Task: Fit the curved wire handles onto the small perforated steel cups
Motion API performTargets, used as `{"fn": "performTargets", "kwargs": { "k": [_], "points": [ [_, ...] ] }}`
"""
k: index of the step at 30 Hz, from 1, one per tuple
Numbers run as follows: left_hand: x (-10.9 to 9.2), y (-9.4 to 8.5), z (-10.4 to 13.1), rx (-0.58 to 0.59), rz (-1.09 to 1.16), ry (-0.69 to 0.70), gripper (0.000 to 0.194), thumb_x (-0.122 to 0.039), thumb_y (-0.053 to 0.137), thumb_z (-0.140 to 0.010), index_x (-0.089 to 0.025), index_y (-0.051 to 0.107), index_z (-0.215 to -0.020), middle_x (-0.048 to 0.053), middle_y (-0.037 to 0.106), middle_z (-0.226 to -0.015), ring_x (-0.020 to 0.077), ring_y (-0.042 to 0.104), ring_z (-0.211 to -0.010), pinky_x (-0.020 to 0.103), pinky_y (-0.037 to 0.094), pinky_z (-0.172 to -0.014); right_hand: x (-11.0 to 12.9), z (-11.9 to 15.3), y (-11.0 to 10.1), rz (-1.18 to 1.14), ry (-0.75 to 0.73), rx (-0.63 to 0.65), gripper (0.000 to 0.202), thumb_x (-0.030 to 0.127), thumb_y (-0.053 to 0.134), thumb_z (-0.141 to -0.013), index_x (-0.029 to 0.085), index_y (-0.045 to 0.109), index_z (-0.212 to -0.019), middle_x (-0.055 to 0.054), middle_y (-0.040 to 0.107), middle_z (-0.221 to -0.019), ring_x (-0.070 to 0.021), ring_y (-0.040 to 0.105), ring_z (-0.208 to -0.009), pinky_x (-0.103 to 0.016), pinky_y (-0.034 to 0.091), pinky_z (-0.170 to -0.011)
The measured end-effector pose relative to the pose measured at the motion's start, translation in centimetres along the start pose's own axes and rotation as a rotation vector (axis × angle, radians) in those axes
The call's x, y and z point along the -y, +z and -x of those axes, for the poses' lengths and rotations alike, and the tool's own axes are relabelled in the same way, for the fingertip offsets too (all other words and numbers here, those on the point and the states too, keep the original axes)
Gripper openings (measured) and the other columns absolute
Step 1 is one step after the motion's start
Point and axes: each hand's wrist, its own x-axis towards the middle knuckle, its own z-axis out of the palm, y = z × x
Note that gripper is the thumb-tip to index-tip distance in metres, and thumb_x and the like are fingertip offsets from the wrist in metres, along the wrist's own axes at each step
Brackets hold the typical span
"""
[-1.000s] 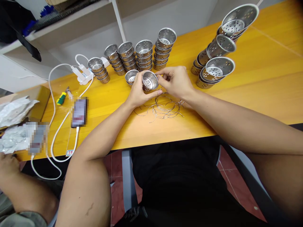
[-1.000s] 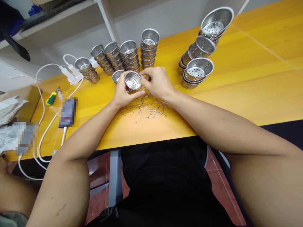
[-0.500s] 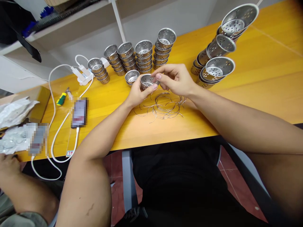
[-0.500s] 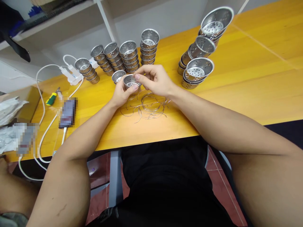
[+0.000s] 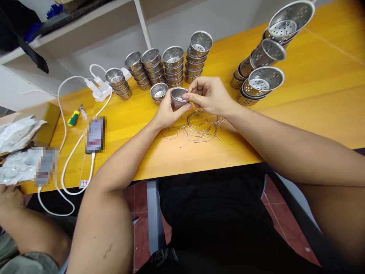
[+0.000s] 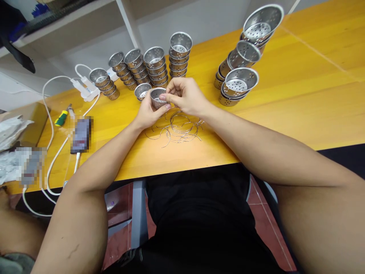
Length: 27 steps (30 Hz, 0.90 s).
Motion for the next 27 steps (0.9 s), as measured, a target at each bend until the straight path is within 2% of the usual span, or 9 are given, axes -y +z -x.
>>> {"fn": "performTargets", "kwargs": {
  "k": [4, 10, 16, 24, 27],
  "points": [
    [-0.1, 0.1, 0.0, -0.003, -0.061, 0.001, 0.090, -0.096, 0.078, -0.111, -0.030, 0.055, -0.167, 0.014, 0.076, -0.162, 0.0346, 0.083, -0.152, 0.062, 0.068, -0.138, 0.2, 0.2, 0.3, 0.000, -0.033, -0.012, 0.082, 0.105, 0.105, -0.081, 0.032, 0.072, -0.095, -0.008, 0.072, -0.090, -0.0314, 0.071, -0.088, -0.050, 0.066, -0.075],
    [-0.5, -0.3, 0.2, -0.002, -0.077, 0.019, 0.088, -0.094, 0.078, -0.112, -0.029, 0.057, -0.168, 0.014, 0.076, -0.161, 0.0357, 0.082, -0.153, 0.064, 0.066, -0.141, 0.2, 0.1, 0.5, -0.038, -0.065, -0.025, 0.087, 0.109, 0.106, -0.074, 0.031, 0.071, -0.091, -0.006, 0.071, -0.086, -0.0276, 0.065, -0.083, -0.045, 0.059, -0.069],
    [-0.8, -0.6, 0.3, 0.030, -0.051, 0.006, 0.085, -0.092, 0.076, -0.114, -0.031, 0.055, -0.170, 0.014, 0.074, -0.164, 0.0367, 0.079, -0.157, 0.063, 0.064, -0.144, 0.1, 0.1, 0.3, -0.069, -0.086, 0.010, 0.081, 0.101, 0.110, -0.080, 0.029, 0.073, -0.092, -0.004, 0.070, -0.084, -0.0234, 0.058, -0.075, -0.041, 0.052, -0.064],
    [-1.7, -0.3, 0.2, -0.016, -0.055, -0.021, 0.083, -0.088, 0.081, -0.113, -0.033, 0.054, -0.169, 0.012, 0.074, -0.162, 0.0368, 0.080, -0.159, 0.064, 0.064, -0.146, 0.5, 0.3, 0.1, -0.043, -0.088, 0.022, 0.083, 0.106, 0.107, -0.079, 0.030, 0.076, -0.093, -0.004, 0.072, -0.084, -0.0264, 0.067, -0.081, -0.044, 0.063, -0.069],
    [-1.9, -0.3, 0.2, -0.029, -0.078, -0.031, 0.085, -0.087, 0.083, -0.112, -0.035, 0.052, -0.172, 0.012, 0.072, -0.165, 0.0374, 0.078, -0.162, 0.062, 0.064, -0.147, 0.5, 0.5, -0.1, 0.008, -0.106, 0.013, 0.082, 0.110, 0.095, -0.089, 0.030, 0.082, -0.100, -0.008, 0.079, -0.095, -0.0300, 0.072, -0.090, -0.047, 0.067, -0.078]
  ]
}}
